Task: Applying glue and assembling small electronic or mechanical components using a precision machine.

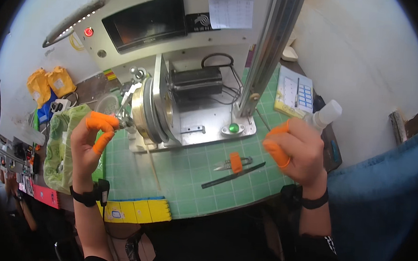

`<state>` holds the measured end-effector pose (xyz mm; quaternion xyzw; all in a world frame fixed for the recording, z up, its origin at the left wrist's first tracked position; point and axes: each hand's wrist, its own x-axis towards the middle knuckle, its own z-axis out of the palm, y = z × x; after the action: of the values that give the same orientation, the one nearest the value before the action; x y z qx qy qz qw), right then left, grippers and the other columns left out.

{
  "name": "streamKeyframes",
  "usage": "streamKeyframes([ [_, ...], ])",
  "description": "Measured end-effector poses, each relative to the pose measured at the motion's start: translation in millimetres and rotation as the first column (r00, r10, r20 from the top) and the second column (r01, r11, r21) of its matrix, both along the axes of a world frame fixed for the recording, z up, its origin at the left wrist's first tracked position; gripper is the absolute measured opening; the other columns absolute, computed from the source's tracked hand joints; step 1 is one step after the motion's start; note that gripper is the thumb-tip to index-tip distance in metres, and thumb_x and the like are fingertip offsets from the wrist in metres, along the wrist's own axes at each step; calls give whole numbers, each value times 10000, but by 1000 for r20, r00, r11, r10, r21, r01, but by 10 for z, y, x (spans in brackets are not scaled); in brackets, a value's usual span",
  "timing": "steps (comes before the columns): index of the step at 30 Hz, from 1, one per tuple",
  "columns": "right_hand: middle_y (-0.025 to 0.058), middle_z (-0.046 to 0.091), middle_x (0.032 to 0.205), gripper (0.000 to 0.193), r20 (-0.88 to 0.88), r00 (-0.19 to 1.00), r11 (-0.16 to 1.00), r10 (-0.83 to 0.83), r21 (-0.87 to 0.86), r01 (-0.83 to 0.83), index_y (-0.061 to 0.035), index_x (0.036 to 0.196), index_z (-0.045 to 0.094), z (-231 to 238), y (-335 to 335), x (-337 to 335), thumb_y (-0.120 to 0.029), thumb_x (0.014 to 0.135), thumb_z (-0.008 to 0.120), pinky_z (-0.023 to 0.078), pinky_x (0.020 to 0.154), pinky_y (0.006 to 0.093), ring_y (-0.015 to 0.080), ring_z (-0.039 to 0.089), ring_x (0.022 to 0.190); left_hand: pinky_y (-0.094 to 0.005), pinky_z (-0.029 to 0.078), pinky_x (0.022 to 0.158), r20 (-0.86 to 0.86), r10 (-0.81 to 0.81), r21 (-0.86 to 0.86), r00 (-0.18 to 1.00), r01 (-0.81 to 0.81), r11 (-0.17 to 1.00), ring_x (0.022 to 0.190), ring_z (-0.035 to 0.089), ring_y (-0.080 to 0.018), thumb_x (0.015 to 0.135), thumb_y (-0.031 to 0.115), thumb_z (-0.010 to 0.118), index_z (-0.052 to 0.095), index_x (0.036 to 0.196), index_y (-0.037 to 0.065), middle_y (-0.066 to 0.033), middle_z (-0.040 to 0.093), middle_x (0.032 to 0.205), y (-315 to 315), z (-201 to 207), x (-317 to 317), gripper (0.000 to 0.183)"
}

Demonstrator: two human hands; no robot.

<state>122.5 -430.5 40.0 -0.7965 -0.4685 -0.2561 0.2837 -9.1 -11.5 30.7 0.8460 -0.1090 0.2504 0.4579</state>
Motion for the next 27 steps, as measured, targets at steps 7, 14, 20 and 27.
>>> streamKeyframes([
  [7, 116, 688, 873, 141, 0, 999, 995, -34, 90, 34, -34, 954, 758, -53, 188, -60, -146, 880, 799, 508, 665, 353, 274, 639, 752, -432, 494, 1083, -25, 23, -91, 999, -26, 996, 996, 676, -214, 896, -72, 718, 643, 985, -6, -111, 708, 1034, -40, -56, -98, 133],
  [14, 122, 641, 1154, 495, 56, 976, 977, -212, 38, 210, -79, 1198, 686, -95, 617, 305, -62, 737, 867, 496, 903, 398, 325, 588, 1080, -326, 502, 873, 99, 160, 211, 982, -178, 961, 934, 679, -243, 846, -45, 760, 647, 948, -3, -145, 746, 1005, -193, 216, -136, 158],
  [20, 110, 619, 989, 354, -5, 984, 969, -177, 172, 175, -47, 1087, 657, -265, 619, 577, 32, 773, 801, 552, 772, 382, 283, 668, 907, -341, 519, 854, 184, 154, 316, 971, -207, 926, 907, 689, -254, 834, -57, 767, 655, 942, 2, -141, 755, 1001, -447, 371, -81, 167],
  [27, 117, 669, 1008, 234, -346, 890, 866, -298, 294, 405, -8, 1023, 616, -567, 370, 312, 150, 860, 671, 633, 722, 333, 239, 741, 853, -351, 511, 895, 156, 147, 338, 977, -193, 921, 949, 682, -264, 845, -70, 747, 651, 940, -1, -146, 751, 1018, -414, 286, 34, 152],
])
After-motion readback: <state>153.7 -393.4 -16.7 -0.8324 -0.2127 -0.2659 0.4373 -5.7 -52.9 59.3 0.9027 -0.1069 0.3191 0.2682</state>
